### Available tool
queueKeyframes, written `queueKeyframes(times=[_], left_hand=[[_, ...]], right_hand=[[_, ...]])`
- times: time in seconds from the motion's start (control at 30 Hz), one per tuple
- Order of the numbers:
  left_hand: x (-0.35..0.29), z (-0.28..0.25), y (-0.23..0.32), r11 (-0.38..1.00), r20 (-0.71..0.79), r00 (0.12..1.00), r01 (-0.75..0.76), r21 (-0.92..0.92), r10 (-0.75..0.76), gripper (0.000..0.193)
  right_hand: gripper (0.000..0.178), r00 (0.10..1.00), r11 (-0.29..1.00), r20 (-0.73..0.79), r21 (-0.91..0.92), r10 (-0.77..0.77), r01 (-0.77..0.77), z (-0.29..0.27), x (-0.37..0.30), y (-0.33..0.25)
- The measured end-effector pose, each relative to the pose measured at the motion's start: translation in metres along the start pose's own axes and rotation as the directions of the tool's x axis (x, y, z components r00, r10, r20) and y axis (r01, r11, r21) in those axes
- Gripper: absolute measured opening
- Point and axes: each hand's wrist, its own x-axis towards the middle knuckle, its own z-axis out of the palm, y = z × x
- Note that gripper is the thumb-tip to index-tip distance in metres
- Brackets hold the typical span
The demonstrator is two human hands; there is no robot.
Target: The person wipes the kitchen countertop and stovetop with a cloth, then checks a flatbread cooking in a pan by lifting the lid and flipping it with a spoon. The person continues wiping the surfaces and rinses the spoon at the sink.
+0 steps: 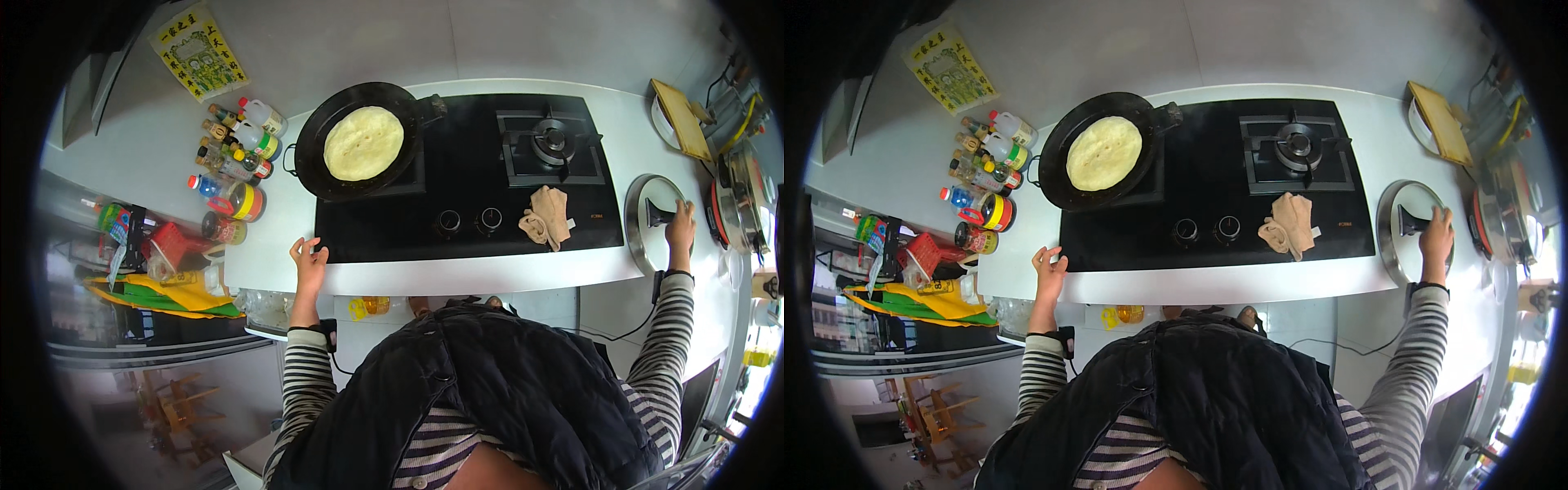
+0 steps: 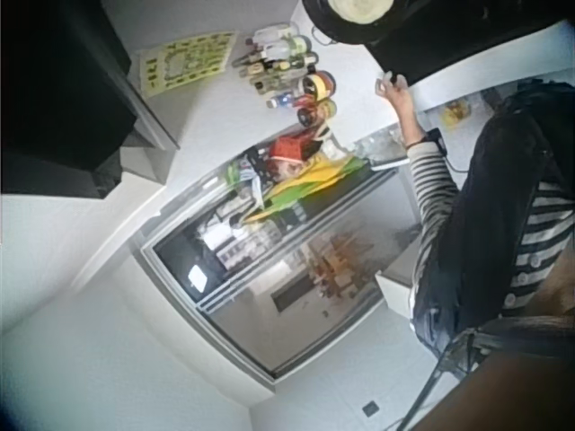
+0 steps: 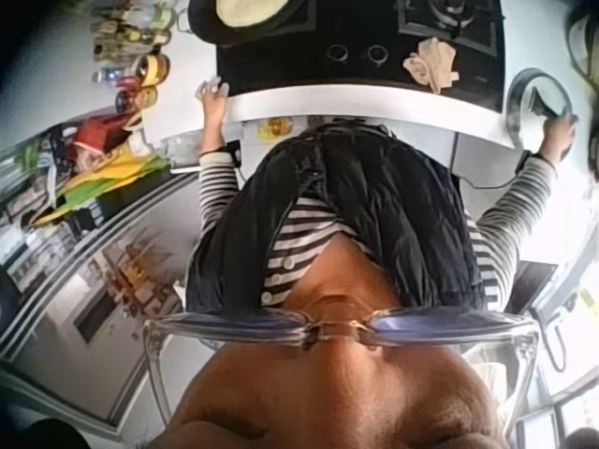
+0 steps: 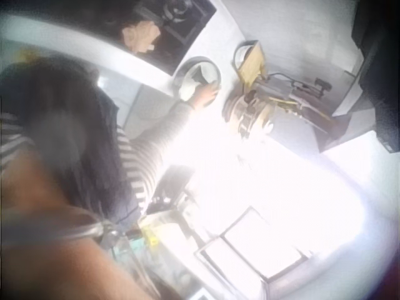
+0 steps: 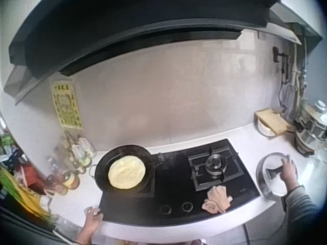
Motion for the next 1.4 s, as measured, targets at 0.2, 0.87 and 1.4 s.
queueKeyframes(times=[0.2, 0.87, 1.4], left_hand=[[0.033, 0.003, -0.011, 0.996, 0.067, 0.995, -0.066, -0.056, 0.070, 0.034], [0.115, -0.058, -0.086, 0.953, 0.037, 0.959, -0.276, -0.124, 0.282, 0.035], [0.109, -0.007, -0.124, 0.924, -0.061, 0.968, -0.251, -0.288, 0.244, 0.031]], right_hand=[[0.012, 0.768, 0.500, -0.130, 0.689, -0.627, 0.525, -0.117, -0.095, -0.266], [0.037, 0.310, 0.523, 0.427, 0.608, -0.850, 0.597, -0.144, -0.175, -0.463], [0.032, 0.426, 0.389, 0.136, 0.706, -0.894, 0.592, -0.183, -0.012, -0.656]])
